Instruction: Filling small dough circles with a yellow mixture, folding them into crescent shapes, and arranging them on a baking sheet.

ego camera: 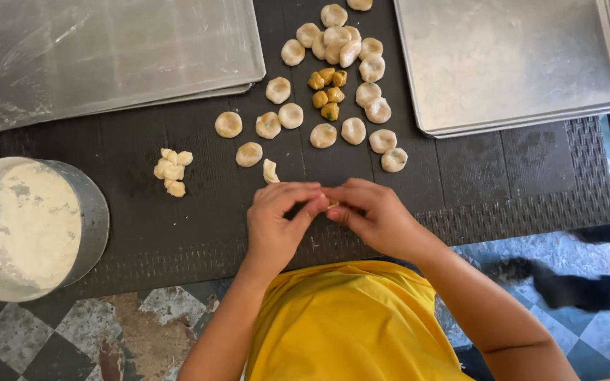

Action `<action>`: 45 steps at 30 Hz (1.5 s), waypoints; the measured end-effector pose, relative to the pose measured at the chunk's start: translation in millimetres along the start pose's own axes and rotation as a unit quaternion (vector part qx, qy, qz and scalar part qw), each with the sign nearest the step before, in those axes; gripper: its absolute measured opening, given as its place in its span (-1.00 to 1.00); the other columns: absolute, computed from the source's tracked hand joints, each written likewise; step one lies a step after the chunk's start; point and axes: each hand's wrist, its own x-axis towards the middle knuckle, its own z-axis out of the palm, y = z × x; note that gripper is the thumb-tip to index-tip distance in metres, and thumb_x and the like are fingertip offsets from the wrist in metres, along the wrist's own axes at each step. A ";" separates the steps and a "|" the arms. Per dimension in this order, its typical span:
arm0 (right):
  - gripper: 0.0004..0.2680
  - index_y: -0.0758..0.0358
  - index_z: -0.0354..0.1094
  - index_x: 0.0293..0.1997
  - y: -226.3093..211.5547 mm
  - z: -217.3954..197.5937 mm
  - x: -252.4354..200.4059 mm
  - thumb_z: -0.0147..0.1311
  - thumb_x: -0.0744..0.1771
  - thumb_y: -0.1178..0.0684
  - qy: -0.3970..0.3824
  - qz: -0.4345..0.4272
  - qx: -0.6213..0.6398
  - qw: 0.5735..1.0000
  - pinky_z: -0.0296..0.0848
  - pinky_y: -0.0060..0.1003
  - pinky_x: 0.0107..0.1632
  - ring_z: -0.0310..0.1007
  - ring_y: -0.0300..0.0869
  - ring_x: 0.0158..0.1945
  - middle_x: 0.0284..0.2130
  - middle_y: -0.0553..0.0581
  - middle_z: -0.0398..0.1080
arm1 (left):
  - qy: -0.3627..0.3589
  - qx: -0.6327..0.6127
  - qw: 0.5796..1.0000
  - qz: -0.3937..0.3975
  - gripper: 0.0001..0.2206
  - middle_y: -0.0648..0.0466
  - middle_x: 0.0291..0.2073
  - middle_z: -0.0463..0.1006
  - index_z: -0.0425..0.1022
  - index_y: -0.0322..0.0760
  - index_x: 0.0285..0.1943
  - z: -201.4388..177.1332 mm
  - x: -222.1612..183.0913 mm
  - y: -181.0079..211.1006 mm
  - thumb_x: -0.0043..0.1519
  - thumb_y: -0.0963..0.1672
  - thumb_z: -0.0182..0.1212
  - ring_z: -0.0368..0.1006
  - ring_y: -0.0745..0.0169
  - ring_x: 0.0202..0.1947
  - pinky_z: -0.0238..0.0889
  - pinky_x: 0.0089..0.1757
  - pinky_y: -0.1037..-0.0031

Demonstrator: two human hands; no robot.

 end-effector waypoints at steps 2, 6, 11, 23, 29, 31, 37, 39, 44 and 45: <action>-0.83 0.29 0.59 0.01 16.2 4.8 -0.1 0.25 0.33 0.20 0.024 -0.071 -0.135 0.988 0.53 -0.16 -0.26 0.54 0.03 -0.35 -0.38 0.18 0.46 | -0.047 0.077 0.995 0.033 -0.90 0.28 -0.10 0.72 0.74 0.03 -0.12 -1.7 -6.2 -5.6 0.23 -0.06 0.47 0.59 0.18 -0.04 0.28 0.01 0.33; -0.75 0.31 0.50 0.21 30.8 21.8 -12.8 0.15 0.38 0.22 0.107 -0.159 -0.275 0.942 0.57 -0.10 -0.17 0.55 0.05 -0.21 -0.25 0.13 0.48 | -0.054 0.147 0.985 0.080 -0.95 0.31 -0.17 0.70 0.71 0.04 -0.13 5.1 -8.1 -10.9 0.31 -0.06 0.38 0.53 0.23 -0.10 0.24 -0.02 0.35; -0.75 0.24 0.52 0.02 30.0 6.5 2.6 0.38 0.26 0.14 0.062 -0.080 -0.162 0.982 0.55 -0.13 -0.15 0.58 -0.05 -0.31 -0.39 0.01 0.61 | -0.046 0.077 0.996 0.024 -0.81 0.26 -0.39 0.70 0.55 -0.09 -0.13 13.7 -10.6 -17.9 0.18 -0.13 0.51 0.56 0.22 -0.29 0.32 -0.12 0.36; -0.55 0.07 0.22 0.23 0.2 -1.5 47.7 0.28 0.27 -0.20 -0.254 0.039 -0.422 0.870 0.60 0.11 -0.04 0.55 0.23 -0.15 -0.19 0.17 0.34 | -0.029 0.326 0.944 0.044 -0.70 -0.02 -0.06 0.43 0.50 -0.21 0.16 -35.5 0.8 -28.3 0.30 -0.08 0.37 0.48 -0.10 -0.14 0.33 -0.16 0.15; -0.88 0.10 0.39 -0.14 20.3 2.9 19.8 0.17 0.36 -0.05 -0.101 -0.194 -0.316 0.923 0.49 -0.11 -0.21 0.44 0.06 -0.28 -0.37 0.04 0.28 | -0.022 0.175 0.984 0.022 -0.75 -0.01 -0.28 0.50 0.49 -0.23 -0.01 -41.4 1.9 -35.5 0.25 -0.13 0.47 0.55 -0.02 -0.30 0.42 -0.23 0.26; -0.91 0.14 0.39 -0.20 13.8 -8.6 24.2 0.21 0.34 0.04 -0.052 -0.228 -0.286 0.929 0.47 -0.10 -0.28 0.45 0.04 -0.36 -0.45 0.06 0.31 | -0.013 0.100 0.995 0.009 -0.70 -0.04 -0.27 0.54 0.50 -0.25 0.08 -41.8 7.6 -29.4 0.25 -0.13 0.48 0.58 0.00 -0.31 0.45 -0.25 0.28; -0.82 0.14 0.55 -0.08 -10.4 -37.7 55.1 0.42 0.32 -0.01 0.117 -0.223 -0.410 0.877 0.47 -0.09 -0.09 0.45 0.05 -0.14 -0.24 0.12 0.44 | -0.015 -0.264 0.955 -0.135 -0.81 0.01 -0.14 0.64 0.66 -0.30 0.06 -27.1 4.4 -11.2 0.30 -0.16 0.40 0.62 0.33 -0.23 0.57 -0.08 0.42; -0.77 0.29 0.47 0.01 -53.8 -18.3 49.0 0.32 0.28 0.13 -0.016 -0.053 -0.100 0.993 0.53 0.04 -0.12 0.64 0.13 -0.33 -0.38 0.23 0.60 | -0.027 -0.335 0.925 -0.176 -0.72 -0.11 -0.18 0.67 0.59 -0.43 0.19 -19.1 0.8 -12.3 0.32 -0.19 0.32 0.66 0.26 -0.22 0.61 -0.05 0.37; -0.80 0.23 0.56 0.06 -13.3 6.3 33.3 0.29 0.33 0.21 0.027 -0.028 -0.007 0.999 0.60 -0.20 -0.10 0.65 -0.07 -0.32 -0.33 0.17 0.61 | 0.041 -0.406 0.890 -0.203 -0.79 -0.17 -0.17 0.65 0.56 -0.50 0.10 -10.0 -9.5 -27.3 0.34 -0.21 0.29 0.69 0.13 -0.20 0.63 -0.08 0.28; -0.82 0.22 0.57 0.06 -2.9 2.2 31.8 0.24 0.35 0.22 0.054 0.044 0.057 0.996 0.60 -0.27 -0.08 0.64 -0.18 -0.32 -0.37 0.14 0.61 | 0.069 -0.404 0.889 -0.205 -0.80 -0.15 -0.17 0.65 0.55 -0.51 0.08 -13.3 -9.5 -26.5 0.35 -0.21 0.27 0.69 0.13 -0.19 0.64 -0.09 0.28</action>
